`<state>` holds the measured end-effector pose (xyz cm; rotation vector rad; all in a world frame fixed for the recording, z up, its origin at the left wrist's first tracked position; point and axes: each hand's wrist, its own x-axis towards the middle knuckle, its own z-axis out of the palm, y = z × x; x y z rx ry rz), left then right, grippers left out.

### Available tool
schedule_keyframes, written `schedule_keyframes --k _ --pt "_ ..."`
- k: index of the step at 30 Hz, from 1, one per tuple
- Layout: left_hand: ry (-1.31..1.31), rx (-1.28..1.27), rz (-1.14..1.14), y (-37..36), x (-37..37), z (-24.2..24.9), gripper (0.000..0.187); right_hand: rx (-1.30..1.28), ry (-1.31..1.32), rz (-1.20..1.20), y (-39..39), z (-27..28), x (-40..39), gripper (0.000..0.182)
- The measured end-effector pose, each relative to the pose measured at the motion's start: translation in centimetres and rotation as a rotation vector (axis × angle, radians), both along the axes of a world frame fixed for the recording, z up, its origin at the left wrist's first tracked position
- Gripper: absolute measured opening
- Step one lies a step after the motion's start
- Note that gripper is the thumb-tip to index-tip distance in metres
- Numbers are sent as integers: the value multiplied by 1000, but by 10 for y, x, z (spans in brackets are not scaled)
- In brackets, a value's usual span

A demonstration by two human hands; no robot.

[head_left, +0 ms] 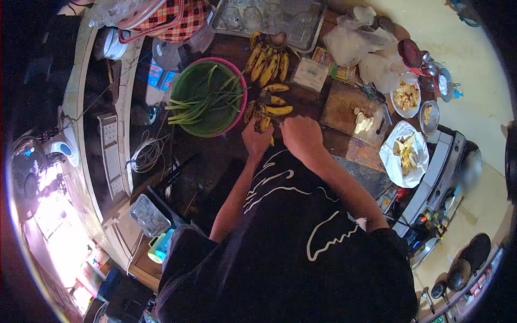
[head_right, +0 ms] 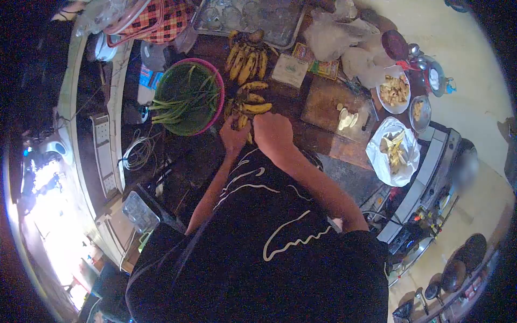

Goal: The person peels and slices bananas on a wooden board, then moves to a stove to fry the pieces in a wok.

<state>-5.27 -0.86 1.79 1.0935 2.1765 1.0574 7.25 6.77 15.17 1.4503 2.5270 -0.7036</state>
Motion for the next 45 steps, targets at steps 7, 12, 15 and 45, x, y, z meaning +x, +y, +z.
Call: schedule_keyframes --k 7,12,15,45 --pt "-56 -34 -22 3 1 8 36 8 17 -36 -6 1 -15 15" --pt "-19 -38 -32 2 0 5 35 2 15 -39 -6 3 -20 13" --pt "-60 -17 -28 3 2 8 35 3 4 -33 -4 5 -21 12" --pt "-108 36 -133 3 -1 2 38 -48 -68 -56 -1 13 -4 13"
